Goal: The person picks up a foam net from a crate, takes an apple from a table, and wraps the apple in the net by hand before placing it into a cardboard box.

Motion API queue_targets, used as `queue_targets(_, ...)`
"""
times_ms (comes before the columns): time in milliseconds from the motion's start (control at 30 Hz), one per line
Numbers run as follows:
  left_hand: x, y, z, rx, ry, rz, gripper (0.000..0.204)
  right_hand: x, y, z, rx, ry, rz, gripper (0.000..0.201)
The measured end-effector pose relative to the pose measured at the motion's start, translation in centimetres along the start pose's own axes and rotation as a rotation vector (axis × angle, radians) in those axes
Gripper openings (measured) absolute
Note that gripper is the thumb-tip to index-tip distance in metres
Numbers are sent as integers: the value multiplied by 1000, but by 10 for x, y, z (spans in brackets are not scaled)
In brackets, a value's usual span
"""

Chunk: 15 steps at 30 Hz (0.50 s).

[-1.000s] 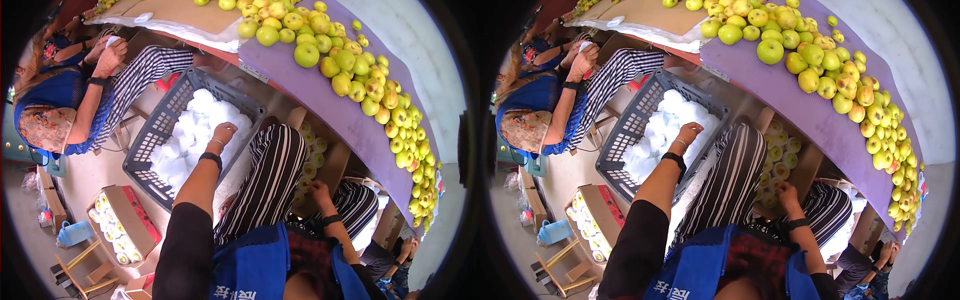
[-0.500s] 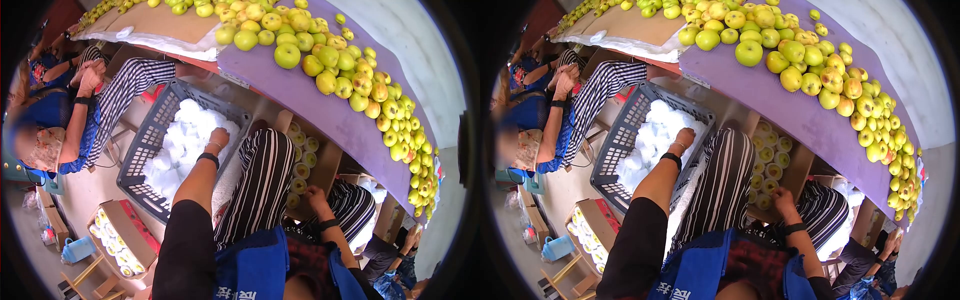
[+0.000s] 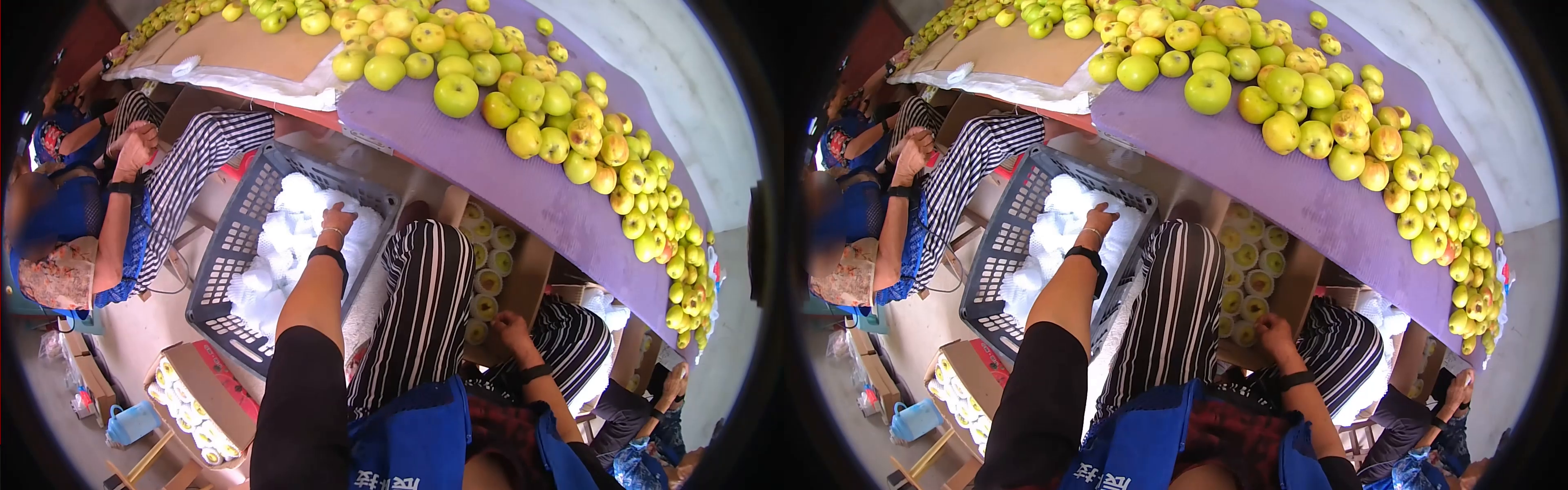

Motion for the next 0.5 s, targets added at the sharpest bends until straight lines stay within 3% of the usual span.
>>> queue_targets(67, -5, 0, -18, 256, -122, -12, 44, 0, 1, -4, 28, 25, -3, 15)
queue_targets(100, -16, 2, -10, 207, 116, -92, 38, 0, 2, -1, -6, 29, 4, 16)
queue_targets(133, -26, 10, 5, -1, 572, -160, 29, 1, 2, 3, -43, 31, 10, 17)
queue_targets(200, -62, 41, 7, -201, 684, -330, 19, 1, 2, 8, -60, 57, 5, 17)
queue_targets(333, -92, 62, 22, -254, 812, -358, 15, 2, 1, 18, -101, 57, 3, 17)
queue_targets(400, -110, 79, 26, -267, 700, -347, 24, -2, 7, 31, -99, 32, 9, 16)
queue_targets(433, -107, 68, 46, -163, 640, -395, 38, -2, 10, 34, -92, 18, 17, 16)
queue_targets(467, -115, 77, 44, -156, 635, -399, 38, -2, 10, 34, -94, 9, 16, 16)
queue_targets(500, -116, 87, 52, -279, 759, -394, 41, 0, 8, 32, -93, -20, 33, 18)
Point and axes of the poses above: each hand's wrist, its own y-axis away from the middle knuckle, its own x-axis out of the palm, z = x × y, the point moved 8 cm from there along -y, towards the middle knuckle
